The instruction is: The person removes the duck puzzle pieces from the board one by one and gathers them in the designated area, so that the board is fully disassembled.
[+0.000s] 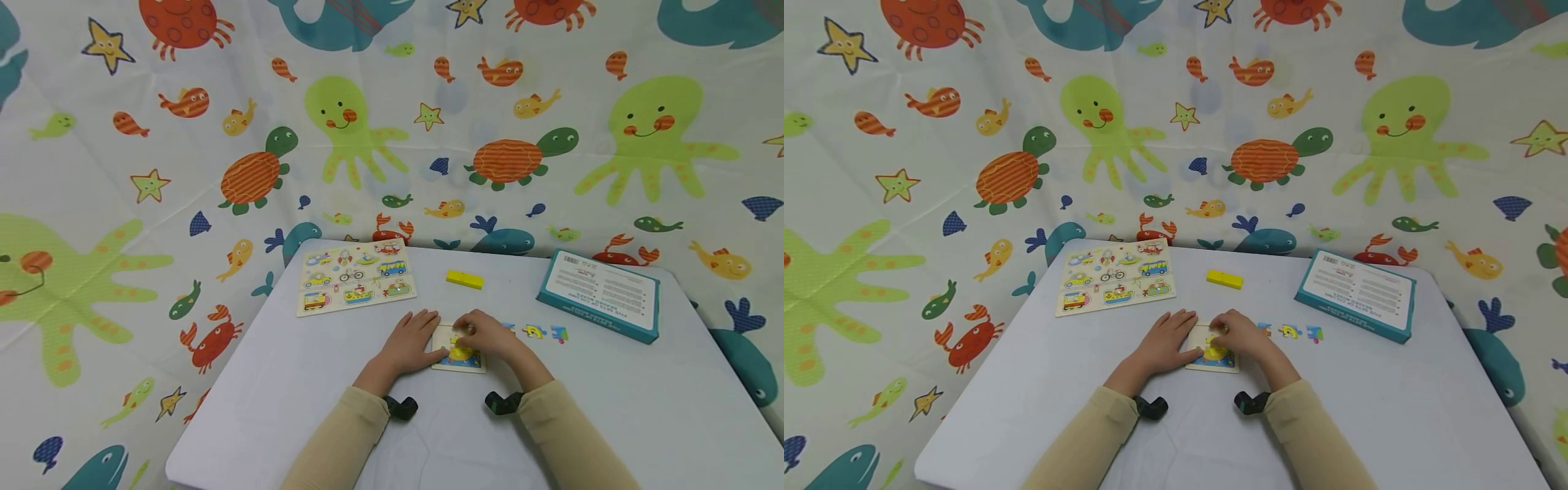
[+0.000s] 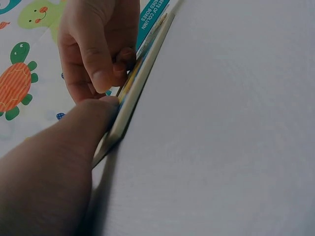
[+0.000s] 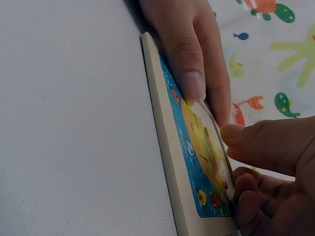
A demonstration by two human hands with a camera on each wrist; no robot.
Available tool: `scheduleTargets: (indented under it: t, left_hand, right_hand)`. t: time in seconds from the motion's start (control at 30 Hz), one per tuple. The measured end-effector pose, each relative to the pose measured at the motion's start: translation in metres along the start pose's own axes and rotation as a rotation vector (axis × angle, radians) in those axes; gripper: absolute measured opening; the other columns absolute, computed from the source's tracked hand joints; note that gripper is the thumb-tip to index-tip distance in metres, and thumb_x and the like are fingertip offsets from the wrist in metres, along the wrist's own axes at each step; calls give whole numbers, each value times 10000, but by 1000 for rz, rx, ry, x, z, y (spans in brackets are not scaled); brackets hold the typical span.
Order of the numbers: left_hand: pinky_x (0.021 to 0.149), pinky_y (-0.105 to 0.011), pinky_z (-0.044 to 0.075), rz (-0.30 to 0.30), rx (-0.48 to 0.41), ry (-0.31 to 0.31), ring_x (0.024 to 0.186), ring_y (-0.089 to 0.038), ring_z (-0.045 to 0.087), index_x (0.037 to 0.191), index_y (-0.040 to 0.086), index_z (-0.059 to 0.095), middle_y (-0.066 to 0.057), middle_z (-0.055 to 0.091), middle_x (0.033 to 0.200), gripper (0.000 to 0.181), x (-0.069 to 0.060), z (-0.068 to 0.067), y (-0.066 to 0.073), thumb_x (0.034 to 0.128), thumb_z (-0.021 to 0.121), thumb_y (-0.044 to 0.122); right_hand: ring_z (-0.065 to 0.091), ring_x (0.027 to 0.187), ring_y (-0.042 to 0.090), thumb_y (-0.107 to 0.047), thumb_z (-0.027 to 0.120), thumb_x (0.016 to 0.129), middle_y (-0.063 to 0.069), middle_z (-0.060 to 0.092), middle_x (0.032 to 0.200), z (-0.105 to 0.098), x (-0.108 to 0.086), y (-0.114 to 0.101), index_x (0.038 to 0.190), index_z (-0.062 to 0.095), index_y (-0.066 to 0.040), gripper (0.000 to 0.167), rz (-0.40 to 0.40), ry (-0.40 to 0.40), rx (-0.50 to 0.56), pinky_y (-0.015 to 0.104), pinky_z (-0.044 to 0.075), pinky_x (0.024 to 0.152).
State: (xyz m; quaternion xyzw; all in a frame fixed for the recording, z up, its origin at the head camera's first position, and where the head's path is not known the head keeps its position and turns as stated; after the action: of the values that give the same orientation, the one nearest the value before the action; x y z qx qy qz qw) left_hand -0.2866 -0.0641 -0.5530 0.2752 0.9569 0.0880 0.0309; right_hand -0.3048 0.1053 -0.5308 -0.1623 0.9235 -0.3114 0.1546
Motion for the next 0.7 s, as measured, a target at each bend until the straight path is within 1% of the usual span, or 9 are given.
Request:
scheduleTargets:
  t: [0.2, 0.4, 0.6, 0.7]
  left_hand:
    - [1254, -450, 147, 3, 2, 8, 1527, -173, 214, 1561, 192, 314, 42, 299, 1622, 816, 0, 0, 0, 933, 433, 699]
    - [1255, -448, 141, 1, 4, 3, 1527, -171, 212, 1562, 191, 313, 40, 298, 1622, 814, 0, 0, 0, 934, 438, 695]
    - [1255, -452, 142, -1, 6, 2, 1528, -170, 210, 1562, 192, 312, 42, 294, 1624, 815, 0, 0, 0, 934, 434, 697]
    - [1254, -452, 144, -2, 3, 10, 1526, -169, 215, 1560, 194, 318, 45, 298, 1622, 813, 0, 0, 0, 933, 437, 697]
  right_hand:
    - [517, 972, 199, -236, 765, 861, 55, 577, 1136, 5, 3, 5, 1073, 704, -168, 230, 18, -9, 1, 384, 492, 890]
    - [510, 921, 192, -216, 782, 842, 58, 561, 1110, 7, 4, 4, 1005, 695, -168, 190, 29, -18, 10, 352, 479, 854]
    - [507, 875, 182, -192, 789, 828, 63, 556, 1077, 7, 2, 0, 993, 685, -144, 201, 14, -14, -3, 326, 467, 793]
    - [504, 872, 183, -180, 788, 830, 64, 551, 1077, 6, 2, -1, 996, 677, -135, 205, 21, -18, 2, 322, 465, 791]
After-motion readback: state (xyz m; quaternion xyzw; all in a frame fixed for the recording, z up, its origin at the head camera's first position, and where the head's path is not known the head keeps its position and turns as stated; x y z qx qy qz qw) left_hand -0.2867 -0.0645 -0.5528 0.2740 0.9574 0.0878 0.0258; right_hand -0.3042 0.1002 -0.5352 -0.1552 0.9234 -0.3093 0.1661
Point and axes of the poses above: each hand's wrist, its own x-axis towards the middle knuckle, its own z-axis out of the palm, y = z × x, the point moved 6 cm from there along x, towards the middle knuckle
